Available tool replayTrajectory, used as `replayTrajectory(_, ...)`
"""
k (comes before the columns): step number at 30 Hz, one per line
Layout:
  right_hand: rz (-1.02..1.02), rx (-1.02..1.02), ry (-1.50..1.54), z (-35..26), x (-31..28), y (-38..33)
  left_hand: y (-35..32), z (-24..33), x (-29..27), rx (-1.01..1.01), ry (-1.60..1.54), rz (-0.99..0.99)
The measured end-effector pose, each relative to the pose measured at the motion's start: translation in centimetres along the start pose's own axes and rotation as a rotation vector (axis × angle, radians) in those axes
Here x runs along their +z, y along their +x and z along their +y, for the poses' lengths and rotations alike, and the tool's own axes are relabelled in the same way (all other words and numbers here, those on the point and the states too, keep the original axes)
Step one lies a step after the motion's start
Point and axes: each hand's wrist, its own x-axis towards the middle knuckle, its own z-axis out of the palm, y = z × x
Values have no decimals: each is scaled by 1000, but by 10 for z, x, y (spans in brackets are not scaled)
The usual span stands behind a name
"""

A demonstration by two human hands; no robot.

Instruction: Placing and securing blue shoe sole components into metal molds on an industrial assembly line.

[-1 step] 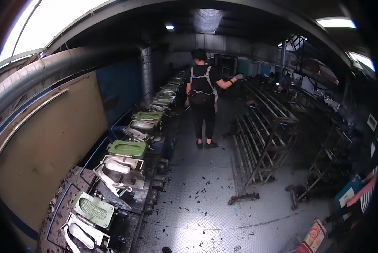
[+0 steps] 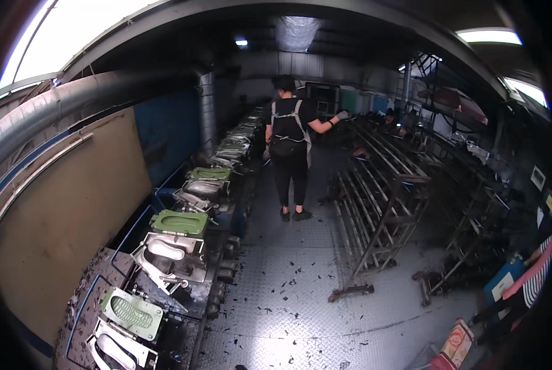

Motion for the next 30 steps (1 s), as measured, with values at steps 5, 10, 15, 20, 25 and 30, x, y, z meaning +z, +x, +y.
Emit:
replayTrajectory(5,-182,31,-104,-34,40,-18,121,9,-86,16,166,23)
replayTrajectory(10,-311,66,-210,4,83,-9,252,46,-147,5,334,-73)
replayTrajectory(15,-81,-230,-265,-54,-12,-10,246,101,-144,20,187,-40)
replayTrajectory(20,-28,66,81,-66,-70,-11,210,152,-92,210,178,-389)
replayTrajectory(25,-104,68,48,-64,-102,11,155,186,-127,191,75,-215)
replayTrajectory(30,-142,35,14,-70,-136,39,171,142,-115,-114,145,-146)
